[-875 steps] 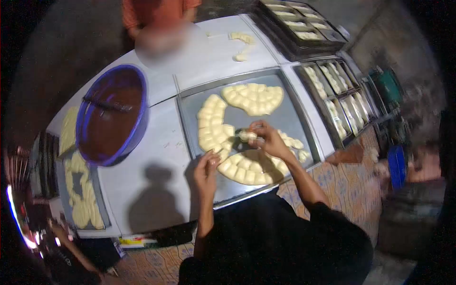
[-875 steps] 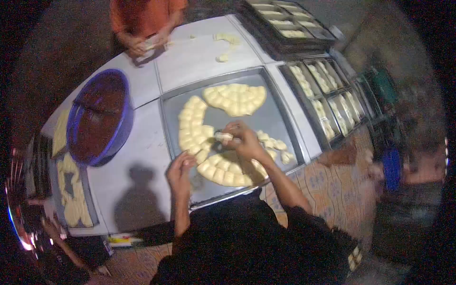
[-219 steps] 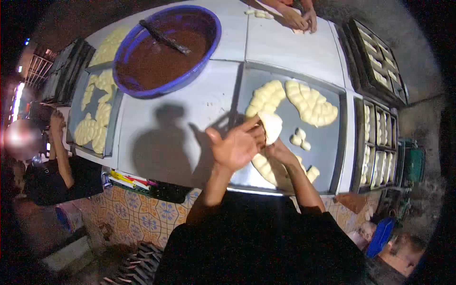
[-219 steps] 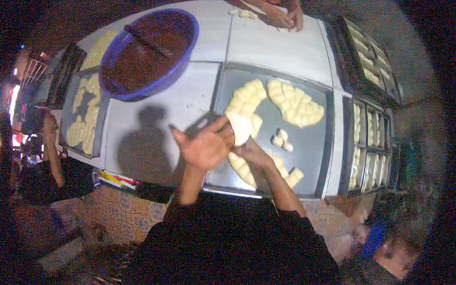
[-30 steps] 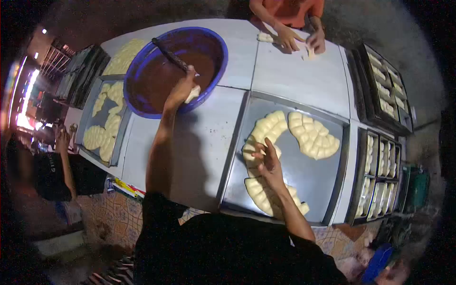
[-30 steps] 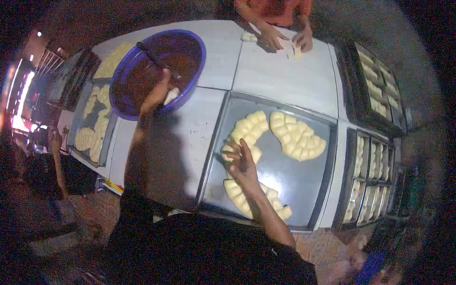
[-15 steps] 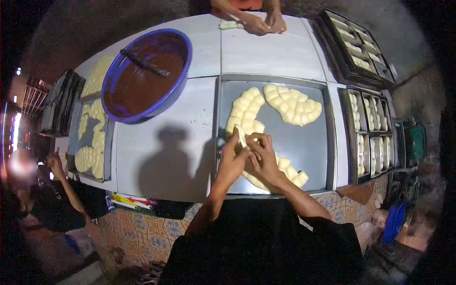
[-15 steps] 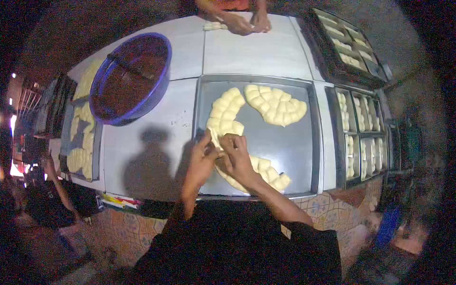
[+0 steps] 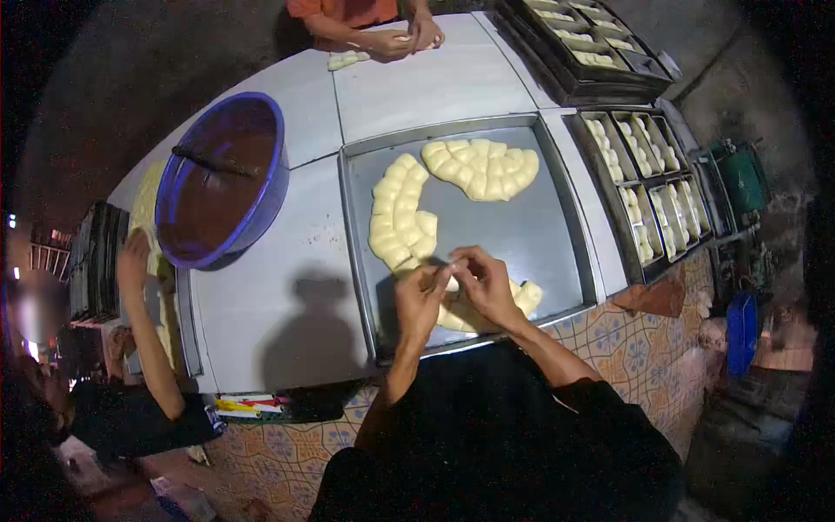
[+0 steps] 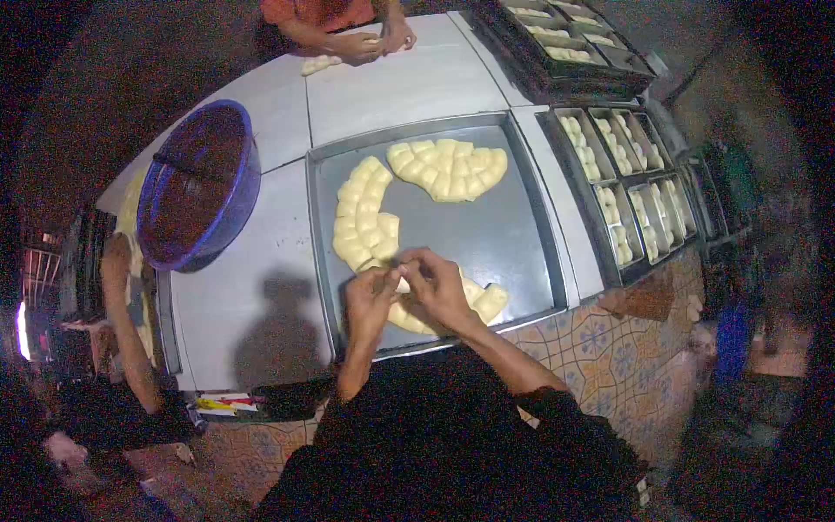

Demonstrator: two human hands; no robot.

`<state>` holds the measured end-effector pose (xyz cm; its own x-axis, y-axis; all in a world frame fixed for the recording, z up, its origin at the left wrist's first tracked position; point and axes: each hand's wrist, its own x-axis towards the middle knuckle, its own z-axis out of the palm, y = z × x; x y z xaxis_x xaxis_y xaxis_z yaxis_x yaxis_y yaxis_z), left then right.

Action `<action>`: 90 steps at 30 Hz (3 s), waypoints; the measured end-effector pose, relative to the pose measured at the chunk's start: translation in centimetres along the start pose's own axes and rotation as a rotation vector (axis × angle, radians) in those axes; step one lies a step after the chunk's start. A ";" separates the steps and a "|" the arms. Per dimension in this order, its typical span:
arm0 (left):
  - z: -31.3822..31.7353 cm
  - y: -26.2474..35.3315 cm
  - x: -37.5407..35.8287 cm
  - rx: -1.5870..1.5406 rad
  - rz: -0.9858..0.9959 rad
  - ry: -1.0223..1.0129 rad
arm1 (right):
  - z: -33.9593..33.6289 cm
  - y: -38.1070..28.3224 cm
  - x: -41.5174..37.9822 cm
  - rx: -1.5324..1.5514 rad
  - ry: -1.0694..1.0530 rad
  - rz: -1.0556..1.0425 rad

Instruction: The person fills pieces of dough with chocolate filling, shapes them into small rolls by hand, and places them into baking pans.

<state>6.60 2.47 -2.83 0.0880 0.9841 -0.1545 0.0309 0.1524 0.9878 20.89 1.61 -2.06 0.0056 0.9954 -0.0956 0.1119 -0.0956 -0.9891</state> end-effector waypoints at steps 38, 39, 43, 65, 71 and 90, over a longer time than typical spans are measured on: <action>1.4 2.7 -0.4 -1.083 -0.383 -0.349 | -3.9 -7.0 -2.4 -0.418 -0.080 -0.449; 1.3 2.5 -0.1 -1.036 -0.300 -0.319 | -3.1 -6.7 -1.9 -0.375 -0.099 -0.440; -0.6 1.7 -0.1 -0.849 -0.140 -0.179 | -0.8 -6.3 0.5 -0.497 0.030 -0.504; -9.9 2.0 6.4 -1.492 0.010 -0.395 | 4.2 -1.7 6.6 0.363 -0.524 0.043; -29.2 7.8 22.4 0.189 0.039 0.330 | 4.3 -0.1 7.5 0.410 -0.385 -0.034; -7.4 4.3 5.6 -0.707 -0.305 0.053 | 5.6 -1.3 6.9 0.550 -0.165 0.438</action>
<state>-0.13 9.33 0.72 0.1296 0.8896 -0.4379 -0.5990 0.4222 0.6804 15.21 8.60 -2.04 -0.2194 0.8554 -0.4692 -0.3833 -0.5178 -0.7648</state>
